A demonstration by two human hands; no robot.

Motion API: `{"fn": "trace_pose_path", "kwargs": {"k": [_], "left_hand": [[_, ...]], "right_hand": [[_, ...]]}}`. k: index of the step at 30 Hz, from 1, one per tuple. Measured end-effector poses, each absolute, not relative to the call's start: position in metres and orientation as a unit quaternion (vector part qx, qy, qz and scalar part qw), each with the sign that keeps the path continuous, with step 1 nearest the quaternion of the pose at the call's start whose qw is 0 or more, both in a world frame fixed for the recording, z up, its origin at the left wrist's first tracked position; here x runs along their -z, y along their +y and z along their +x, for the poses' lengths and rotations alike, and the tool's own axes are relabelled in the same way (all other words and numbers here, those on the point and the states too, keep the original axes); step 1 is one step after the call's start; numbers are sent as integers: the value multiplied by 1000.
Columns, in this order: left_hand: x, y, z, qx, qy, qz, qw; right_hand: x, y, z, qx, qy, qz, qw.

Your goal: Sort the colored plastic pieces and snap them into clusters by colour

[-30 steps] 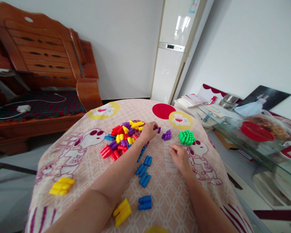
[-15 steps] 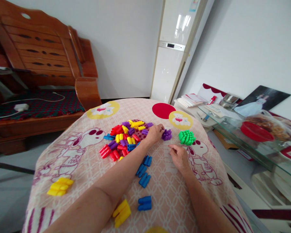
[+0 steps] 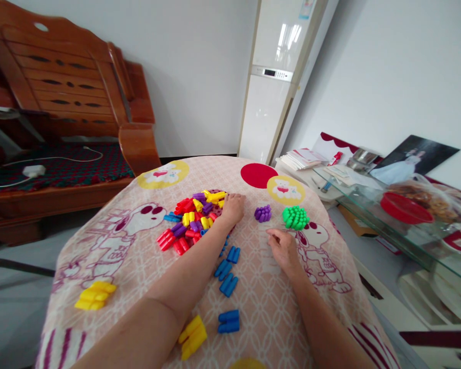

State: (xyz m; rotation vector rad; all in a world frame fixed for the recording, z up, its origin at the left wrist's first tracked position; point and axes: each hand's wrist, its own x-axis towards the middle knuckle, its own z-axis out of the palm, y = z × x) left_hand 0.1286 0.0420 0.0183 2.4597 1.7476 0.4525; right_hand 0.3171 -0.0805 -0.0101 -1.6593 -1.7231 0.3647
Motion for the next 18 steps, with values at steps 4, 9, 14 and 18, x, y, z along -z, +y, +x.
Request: {"fn": "trace_pose_path", "kwargs": {"k": [4, 9, 14, 18], "left_hand": [[-27, 39, 128, -152, 584, 796, 48], [-32, 37, 122, -139, 618, 773, 41], [-32, 36, 119, -144, 632, 761, 42], [-31, 37, 122, -206, 625, 751, 60]], "right_hand": [[10, -81, 317, -134, -665, -644, 352], [9, -81, 317, -138, -664, -645, 352], [10, -81, 317, -143, -663, -644, 353], [10, -81, 316, -141, -663, -646, 352]]}}
